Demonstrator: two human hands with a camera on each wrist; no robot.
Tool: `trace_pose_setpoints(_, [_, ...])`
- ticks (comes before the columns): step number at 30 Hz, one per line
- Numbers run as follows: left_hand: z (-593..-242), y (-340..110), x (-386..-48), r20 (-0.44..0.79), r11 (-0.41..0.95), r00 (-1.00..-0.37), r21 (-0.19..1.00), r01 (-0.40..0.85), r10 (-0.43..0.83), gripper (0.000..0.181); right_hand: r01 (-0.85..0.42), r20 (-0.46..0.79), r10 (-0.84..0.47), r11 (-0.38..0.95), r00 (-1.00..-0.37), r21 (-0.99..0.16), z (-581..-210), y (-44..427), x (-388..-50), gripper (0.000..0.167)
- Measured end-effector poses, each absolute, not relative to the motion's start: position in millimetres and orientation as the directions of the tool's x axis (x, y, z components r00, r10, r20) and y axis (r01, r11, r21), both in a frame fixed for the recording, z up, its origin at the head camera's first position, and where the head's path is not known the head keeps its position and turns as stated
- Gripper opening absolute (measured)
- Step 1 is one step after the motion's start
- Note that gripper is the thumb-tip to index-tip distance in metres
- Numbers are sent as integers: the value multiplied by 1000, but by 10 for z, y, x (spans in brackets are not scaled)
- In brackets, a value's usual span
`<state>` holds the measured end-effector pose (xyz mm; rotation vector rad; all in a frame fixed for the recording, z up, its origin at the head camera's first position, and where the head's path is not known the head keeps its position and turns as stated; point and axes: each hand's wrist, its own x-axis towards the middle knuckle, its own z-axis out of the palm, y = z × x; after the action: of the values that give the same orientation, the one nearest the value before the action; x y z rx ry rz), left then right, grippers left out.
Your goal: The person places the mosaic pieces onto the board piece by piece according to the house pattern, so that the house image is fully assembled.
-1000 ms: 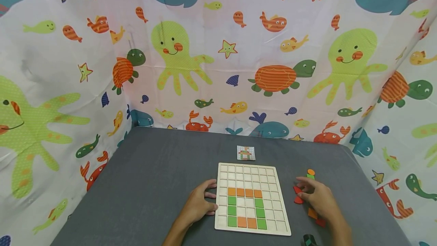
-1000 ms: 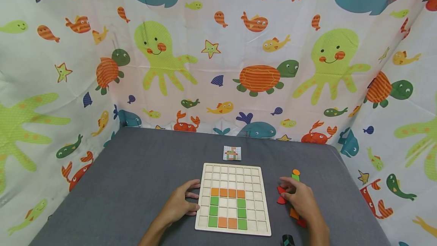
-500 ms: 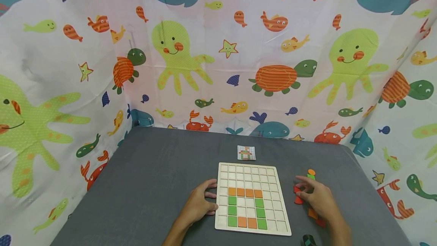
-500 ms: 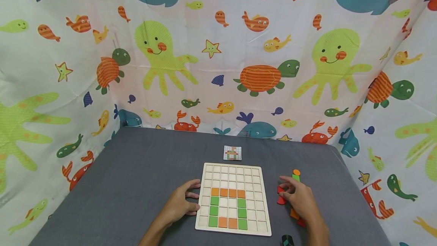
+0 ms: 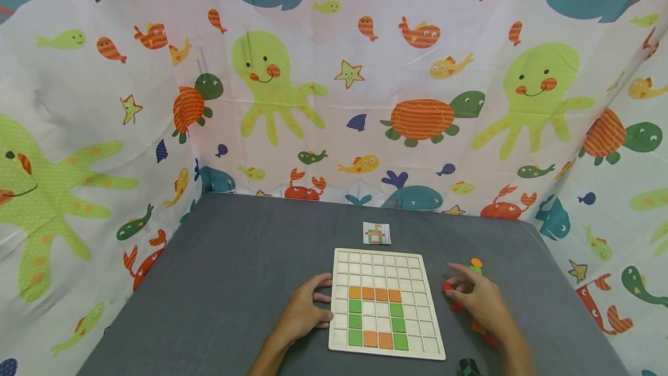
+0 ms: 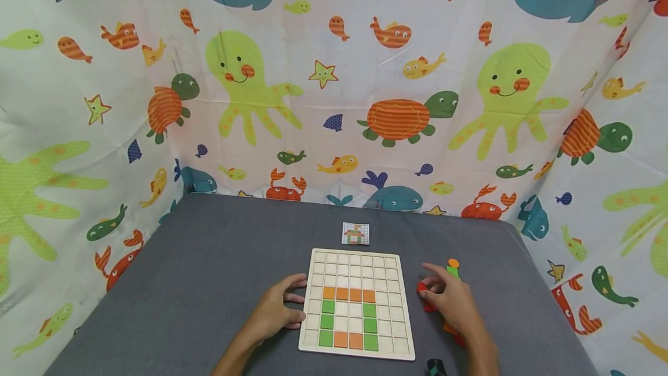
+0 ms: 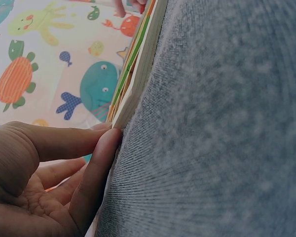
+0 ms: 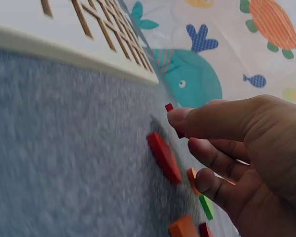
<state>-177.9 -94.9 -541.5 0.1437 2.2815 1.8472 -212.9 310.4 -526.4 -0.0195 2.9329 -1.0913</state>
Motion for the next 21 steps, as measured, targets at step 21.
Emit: trace_pose_setpoints(21, [-5387,-942,-1766,-88,188,-976,981,-49,200,84,-104,-1,-163,637,-987,-764,-5187,2569,-2144,59])
